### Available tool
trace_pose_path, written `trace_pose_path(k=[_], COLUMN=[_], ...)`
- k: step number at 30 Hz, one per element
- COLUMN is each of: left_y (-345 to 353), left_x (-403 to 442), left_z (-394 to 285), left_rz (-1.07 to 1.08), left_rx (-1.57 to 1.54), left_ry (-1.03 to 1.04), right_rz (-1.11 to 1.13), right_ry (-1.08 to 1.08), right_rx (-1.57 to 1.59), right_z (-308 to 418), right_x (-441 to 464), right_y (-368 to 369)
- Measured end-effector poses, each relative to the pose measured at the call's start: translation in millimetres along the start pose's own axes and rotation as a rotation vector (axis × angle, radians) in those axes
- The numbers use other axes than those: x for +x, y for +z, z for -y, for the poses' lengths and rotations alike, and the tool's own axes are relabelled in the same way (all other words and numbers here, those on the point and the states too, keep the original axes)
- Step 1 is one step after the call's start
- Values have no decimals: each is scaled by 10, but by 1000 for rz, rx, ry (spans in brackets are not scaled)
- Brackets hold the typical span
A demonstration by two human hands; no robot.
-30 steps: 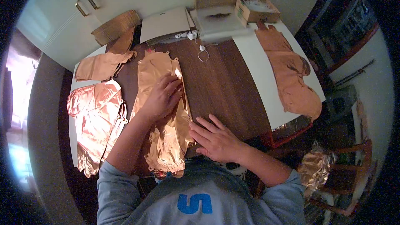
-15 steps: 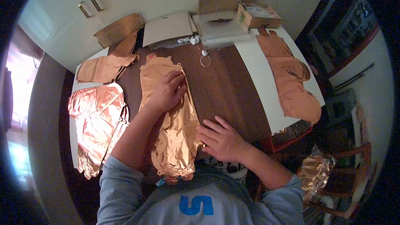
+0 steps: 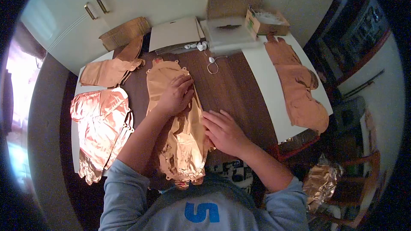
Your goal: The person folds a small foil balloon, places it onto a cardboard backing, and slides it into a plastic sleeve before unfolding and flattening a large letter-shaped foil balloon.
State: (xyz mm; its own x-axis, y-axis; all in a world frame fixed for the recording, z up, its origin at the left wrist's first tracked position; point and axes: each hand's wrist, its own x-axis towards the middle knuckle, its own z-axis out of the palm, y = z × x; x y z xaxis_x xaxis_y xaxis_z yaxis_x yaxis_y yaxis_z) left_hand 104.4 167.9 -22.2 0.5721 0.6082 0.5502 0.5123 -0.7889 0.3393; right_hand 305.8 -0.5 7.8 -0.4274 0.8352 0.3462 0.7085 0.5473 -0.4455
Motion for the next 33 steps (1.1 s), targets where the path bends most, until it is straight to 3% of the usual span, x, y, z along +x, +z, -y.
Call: trace_pose_path(k=[5,20,23,26,33], left_y=[-19,27,-37,-159,-88], left_x=[-1,-25,14,59,-32], left_z=[-5,29,-19,-38,-16], left_rz=[-21,-82,13,154,82], left_rx=[-63,-158,-207,-64,-90], left_ry=[-28,-47,-133,-110,-97], right_rz=[72,124,129,156,133], right_ry=[-37,-53,-57,-49,-18], right_rx=[-189,-161,-168,-152,-32], right_z=[30,0,-9,9,-140], right_x=[79,41,31,43,111], right_y=[57,45,50,22,-68])
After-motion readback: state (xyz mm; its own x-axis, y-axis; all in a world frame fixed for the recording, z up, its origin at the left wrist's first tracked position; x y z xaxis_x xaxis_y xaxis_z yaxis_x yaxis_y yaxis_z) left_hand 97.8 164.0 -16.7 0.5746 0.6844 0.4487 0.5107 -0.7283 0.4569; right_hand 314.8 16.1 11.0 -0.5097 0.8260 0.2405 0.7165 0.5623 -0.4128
